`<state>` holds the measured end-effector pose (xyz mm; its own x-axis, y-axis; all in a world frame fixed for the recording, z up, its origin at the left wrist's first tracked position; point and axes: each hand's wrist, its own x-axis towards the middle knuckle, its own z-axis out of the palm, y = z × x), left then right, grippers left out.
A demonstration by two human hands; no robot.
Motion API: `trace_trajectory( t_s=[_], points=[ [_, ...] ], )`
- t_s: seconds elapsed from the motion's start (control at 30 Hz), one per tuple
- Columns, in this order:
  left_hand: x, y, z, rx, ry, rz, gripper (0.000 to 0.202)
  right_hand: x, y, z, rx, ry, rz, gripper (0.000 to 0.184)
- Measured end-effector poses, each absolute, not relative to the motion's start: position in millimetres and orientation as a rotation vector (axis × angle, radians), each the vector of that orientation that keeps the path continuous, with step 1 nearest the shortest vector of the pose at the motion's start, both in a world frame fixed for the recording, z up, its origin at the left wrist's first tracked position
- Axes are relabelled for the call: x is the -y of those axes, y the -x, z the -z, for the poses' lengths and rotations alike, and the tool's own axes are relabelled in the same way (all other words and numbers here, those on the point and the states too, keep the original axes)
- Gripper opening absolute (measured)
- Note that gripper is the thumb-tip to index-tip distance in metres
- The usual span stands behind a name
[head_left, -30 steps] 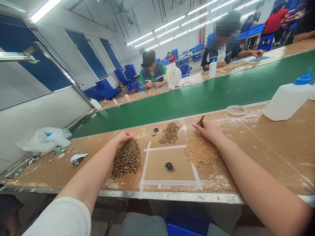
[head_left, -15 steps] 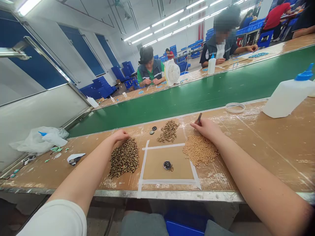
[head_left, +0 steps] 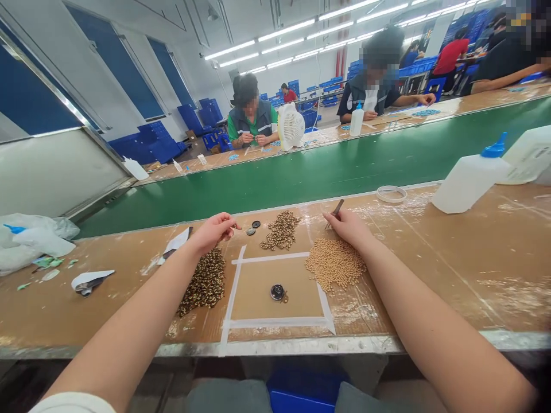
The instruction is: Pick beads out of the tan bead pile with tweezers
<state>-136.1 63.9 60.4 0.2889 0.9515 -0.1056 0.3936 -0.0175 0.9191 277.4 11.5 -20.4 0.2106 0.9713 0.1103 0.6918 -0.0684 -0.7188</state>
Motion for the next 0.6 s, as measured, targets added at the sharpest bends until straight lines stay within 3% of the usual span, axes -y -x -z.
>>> trace_trajectory(
  t_s=[0.23, 0.47, 0.6],
  points=[
    [-25, 29, -30, -0.802, -1.036, -0.92, 0.037, -12, -282, 22, 1.545, 1.731, -0.559, 0.036],
    [-12, 6, 14, -0.772, -1.195, -0.828, 0.036, -7, -267, 15, 1.552, 1.636, -0.541, 0.043],
    [-15, 7, 17, -0.709, -1.178, -0.853, 0.036, 2, -251, 8, 1.478, 1.396, -0.743, 0.036]
  ],
)
